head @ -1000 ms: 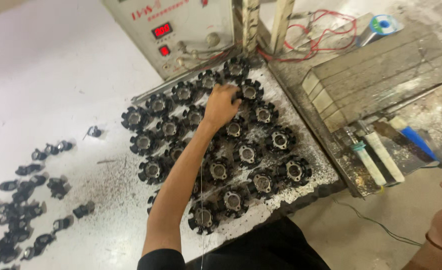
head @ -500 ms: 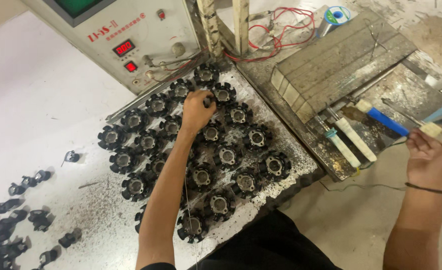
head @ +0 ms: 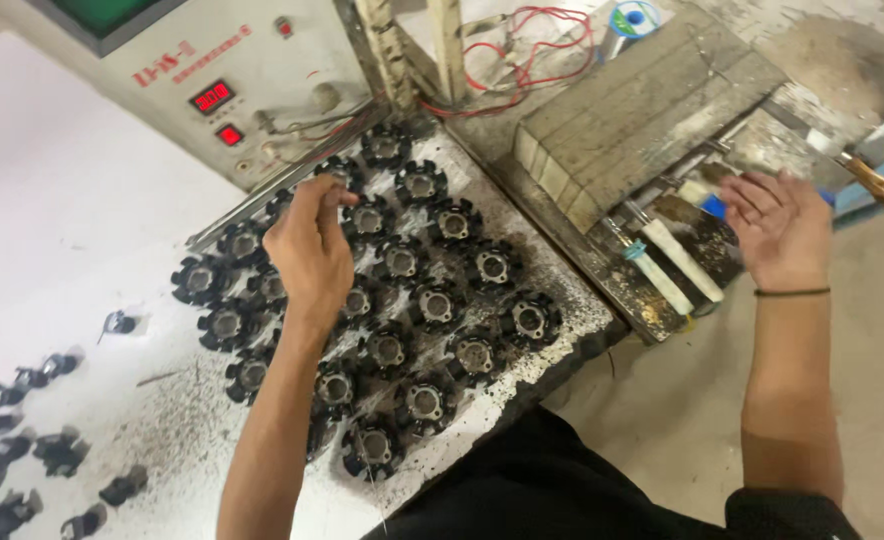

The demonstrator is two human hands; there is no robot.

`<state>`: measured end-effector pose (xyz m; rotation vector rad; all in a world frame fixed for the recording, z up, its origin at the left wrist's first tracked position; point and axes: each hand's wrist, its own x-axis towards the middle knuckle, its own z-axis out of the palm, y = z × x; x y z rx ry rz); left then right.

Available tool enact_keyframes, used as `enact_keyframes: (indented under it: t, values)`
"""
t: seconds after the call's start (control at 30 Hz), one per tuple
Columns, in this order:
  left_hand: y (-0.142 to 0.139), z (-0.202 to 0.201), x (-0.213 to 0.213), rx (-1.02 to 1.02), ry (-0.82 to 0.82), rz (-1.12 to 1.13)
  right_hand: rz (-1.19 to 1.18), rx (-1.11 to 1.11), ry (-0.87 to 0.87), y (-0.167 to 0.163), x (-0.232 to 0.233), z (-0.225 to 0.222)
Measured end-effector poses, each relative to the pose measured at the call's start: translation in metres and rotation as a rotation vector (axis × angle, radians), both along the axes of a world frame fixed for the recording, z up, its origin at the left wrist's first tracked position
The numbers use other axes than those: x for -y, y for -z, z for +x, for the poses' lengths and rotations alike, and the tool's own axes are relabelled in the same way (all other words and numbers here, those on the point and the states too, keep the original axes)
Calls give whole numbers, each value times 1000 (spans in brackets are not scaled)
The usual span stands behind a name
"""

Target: The person works at a factory bench with black plastic impeller-like parts. They scrape or trim each part with a handheld blade, touch parts with a probe connected to a digital test machine, place parts into a plastic tray, snap parts onto a wire to form rows, and solder the assemblies with a soldering iron, producing smoke.

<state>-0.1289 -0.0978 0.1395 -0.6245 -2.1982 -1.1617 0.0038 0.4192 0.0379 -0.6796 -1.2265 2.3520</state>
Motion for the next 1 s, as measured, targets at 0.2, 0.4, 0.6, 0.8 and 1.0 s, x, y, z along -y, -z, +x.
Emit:
enact_keyframes:
  t: [0.2, 0.4, 0.6, 0.8, 1.0]
  values:
    - [-42, 121, 70, -82, -92, -122, 1031, -110, -215, -21, 153, 12]
    - [5, 239, 172, 66, -537, -383, 1902, 60, -521, -19, 266, -32]
    - [203, 319, 285, 154, -890, 21, 1895, 16, -472, -13, 270, -19]
    - [291, 343, 294, 300, -1008, 142, 1800, 130, -496, -13, 265, 37]
    - [271, 347, 288, 417, -992, 17, 1650, 141, -579, -2, 248, 46]
